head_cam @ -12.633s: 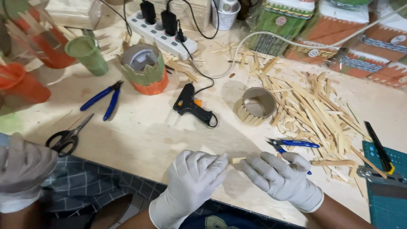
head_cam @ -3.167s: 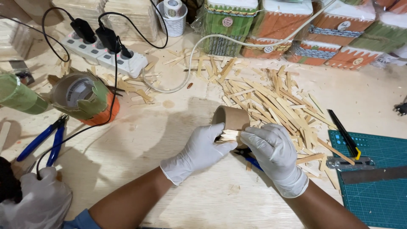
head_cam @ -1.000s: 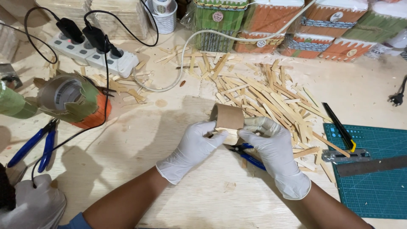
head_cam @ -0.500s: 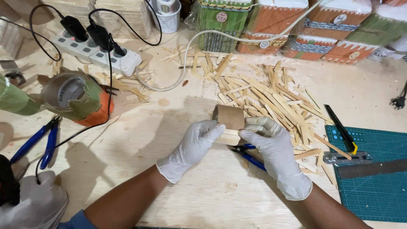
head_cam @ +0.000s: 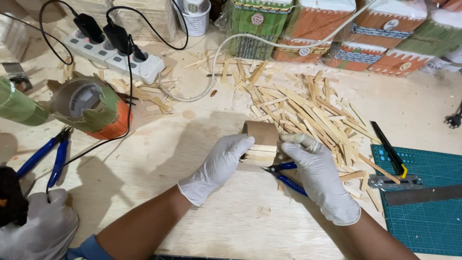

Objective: Cutting wooden sticks and gluing them onto a cardboard tube to create a decorative object.

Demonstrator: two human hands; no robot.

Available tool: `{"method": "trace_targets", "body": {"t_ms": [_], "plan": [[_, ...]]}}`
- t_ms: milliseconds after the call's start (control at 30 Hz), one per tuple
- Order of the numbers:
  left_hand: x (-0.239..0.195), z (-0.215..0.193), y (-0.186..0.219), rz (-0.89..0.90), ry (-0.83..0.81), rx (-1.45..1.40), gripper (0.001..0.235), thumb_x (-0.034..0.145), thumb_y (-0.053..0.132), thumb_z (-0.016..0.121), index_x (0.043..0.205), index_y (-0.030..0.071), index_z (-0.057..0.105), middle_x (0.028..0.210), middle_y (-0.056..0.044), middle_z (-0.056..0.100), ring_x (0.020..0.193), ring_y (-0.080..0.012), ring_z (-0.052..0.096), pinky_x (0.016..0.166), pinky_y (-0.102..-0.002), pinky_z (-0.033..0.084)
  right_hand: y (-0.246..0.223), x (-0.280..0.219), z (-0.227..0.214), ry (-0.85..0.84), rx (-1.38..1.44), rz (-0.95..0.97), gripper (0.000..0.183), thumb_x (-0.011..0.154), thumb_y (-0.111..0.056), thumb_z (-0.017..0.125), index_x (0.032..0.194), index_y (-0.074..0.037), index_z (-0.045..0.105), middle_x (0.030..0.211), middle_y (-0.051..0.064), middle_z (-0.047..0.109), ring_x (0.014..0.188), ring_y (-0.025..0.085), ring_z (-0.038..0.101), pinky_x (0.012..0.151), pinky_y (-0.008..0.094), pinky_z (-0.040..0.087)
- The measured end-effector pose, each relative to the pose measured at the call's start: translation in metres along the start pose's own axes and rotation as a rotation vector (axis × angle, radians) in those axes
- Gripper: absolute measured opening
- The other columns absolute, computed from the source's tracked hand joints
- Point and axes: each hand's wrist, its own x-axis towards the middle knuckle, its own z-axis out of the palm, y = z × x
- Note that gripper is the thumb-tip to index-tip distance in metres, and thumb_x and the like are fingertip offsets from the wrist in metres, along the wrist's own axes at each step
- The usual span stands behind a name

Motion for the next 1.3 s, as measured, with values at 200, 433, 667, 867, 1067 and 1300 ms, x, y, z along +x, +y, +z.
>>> {"method": "trace_targets", "body": {"t_ms": [200,433,667,867,1067,1300], "plan": [[-0.003,0.005,0.013,0.002,0.027,-0.016,0.027,0.099,0.021,0.065,0.11,-0.001,0.076,0.093,-0.014,0.075,0.092,-0.021,0.065,0.094,-0.044,0.054,-0.01,-0.011,0.01,0.019,-0.027,0.02,0.025,0.08,-0.004,0.083,0.104,-0.004,0.075,0.085,0.012,0.075,0.074,0.022,0.069,0.07,0.036,0.06],[-0.021,0.02,0.09,-0.026,-0.015,0.021,0.017,0.096,0.021,0.069,0.094,0.007,0.078,0.082,0.0,0.069,0.084,-0.0119,0.06,0.084,-0.033,0.057,0.002,-0.004,0.004,0.053,-0.045,0.041,0.03,0.074,-0.004,0.087,0.101,-0.007,0.074,0.083,0.008,0.073,0.072,0.019,0.068,0.066,0.036,0.06],[-0.008,0.017,0.045,-0.064,0.066,0.018,0.01,0.09,0.017,0.079,0.088,0.007,0.08,0.07,-0.001,0.07,0.074,-0.0097,0.06,0.075,-0.028,0.056,-0.002,-0.01,0.009,0.105,-0.049,0.075,0.031,0.072,-0.003,0.088,0.098,-0.008,0.073,0.082,0.007,0.072,0.072,0.018,0.068,0.063,0.036,0.06],[-0.007,0.017,0.022,-0.062,0.086,0.095,0.009,0.085,0.015,0.08,0.092,0.01,0.083,0.069,-0.004,0.072,0.073,-0.0086,0.061,0.071,-0.03,0.056,-0.002,-0.012,0.009,0.112,-0.049,0.072,0.031,0.071,-0.001,0.089,0.096,-0.008,0.073,0.082,0.01,0.072,0.071,0.021,0.069,0.06,0.038,0.061],[-0.008,0.018,0.028,-0.022,0.1,0.102,0.01,0.082,0.008,0.078,0.09,0.009,0.084,0.063,-0.003,0.067,0.067,-0.0084,0.056,0.065,-0.027,0.054,-0.004,-0.017,0.014,0.092,-0.072,0.027,0.031,0.07,-0.003,0.091,0.095,-0.007,0.073,0.081,0.008,0.073,0.072,0.017,0.067,0.06,0.031,0.059],[0.0,-0.001,-0.001,0.015,0.042,0.105,0.016,0.09,0.017,0.074,0.075,0.015,0.077,0.059,0.004,0.057,0.062,-0.0063,0.05,0.06,-0.02,0.045,-0.034,-0.038,0.033,0.029,-0.024,0.086,0.022,0.077,-0.003,0.084,0.096,-0.005,0.073,0.083,0.009,0.072,0.074,0.019,0.066,0.066,0.032,0.057]]}}
